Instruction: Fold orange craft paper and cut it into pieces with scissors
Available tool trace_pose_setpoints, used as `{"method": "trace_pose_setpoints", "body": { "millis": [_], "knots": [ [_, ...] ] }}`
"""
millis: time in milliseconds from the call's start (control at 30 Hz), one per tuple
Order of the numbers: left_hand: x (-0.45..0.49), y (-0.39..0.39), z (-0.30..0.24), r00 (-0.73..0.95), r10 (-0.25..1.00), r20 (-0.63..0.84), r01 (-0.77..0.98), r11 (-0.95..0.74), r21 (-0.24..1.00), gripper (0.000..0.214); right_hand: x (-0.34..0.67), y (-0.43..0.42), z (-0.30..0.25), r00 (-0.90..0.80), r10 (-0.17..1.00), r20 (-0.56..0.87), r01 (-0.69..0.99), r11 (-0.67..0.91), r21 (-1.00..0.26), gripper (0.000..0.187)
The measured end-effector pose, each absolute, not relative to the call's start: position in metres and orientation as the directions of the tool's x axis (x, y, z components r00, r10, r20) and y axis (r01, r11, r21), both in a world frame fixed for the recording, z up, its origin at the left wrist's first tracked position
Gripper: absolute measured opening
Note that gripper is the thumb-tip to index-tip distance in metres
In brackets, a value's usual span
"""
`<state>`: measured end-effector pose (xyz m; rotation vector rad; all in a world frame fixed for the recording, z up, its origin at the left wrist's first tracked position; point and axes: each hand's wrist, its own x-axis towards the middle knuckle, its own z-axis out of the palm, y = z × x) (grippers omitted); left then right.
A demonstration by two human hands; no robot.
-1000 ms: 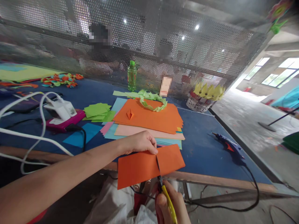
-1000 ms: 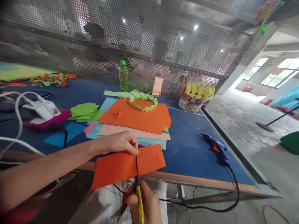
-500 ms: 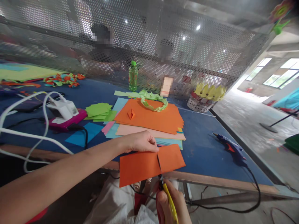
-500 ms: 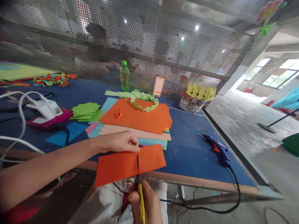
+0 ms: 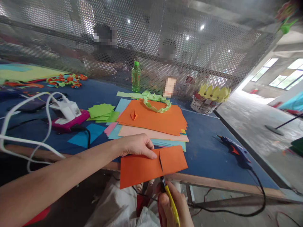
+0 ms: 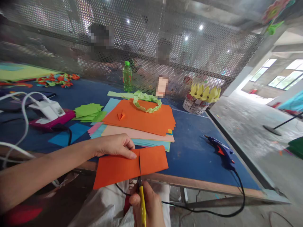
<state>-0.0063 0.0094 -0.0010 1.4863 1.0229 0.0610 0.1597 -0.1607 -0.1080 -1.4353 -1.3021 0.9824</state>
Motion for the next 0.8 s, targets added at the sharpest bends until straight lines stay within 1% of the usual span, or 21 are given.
{"method": "trace_pose_setpoints", "body": {
  "millis": [333, 500, 700, 800],
  "knots": [
    [-0.007, 0.011, -0.001, 0.595, 0.576, -0.56, 0.513, 0.264, 0.817, 0.026, 0.164, -0.161, -0.099, -0.029, 1.0, 0.008, 0.235, 0.014, -0.972, 0.066],
    [-0.007, 0.014, -0.001, 0.606, 0.556, -0.568, 0.492, 0.3, 0.818, 0.024, 0.161, -0.158, -0.086, -0.017, 0.998, 0.067, 0.287, 0.069, -0.956, 0.069],
    [-0.006, 0.02, 0.002, 0.626, 0.536, -0.567, 0.462, 0.331, 0.823, 0.021, 0.161, -0.153, -0.077, -0.004, 0.996, 0.092, 0.302, 0.089, -0.949, 0.065],
    [-0.006, 0.022, 0.002, 0.637, 0.53, -0.559, 0.449, 0.335, 0.828, 0.021, 0.162, -0.149, -0.072, 0.013, 0.997, 0.07, 0.304, 0.063, -0.951, 0.064]
  ]
}}
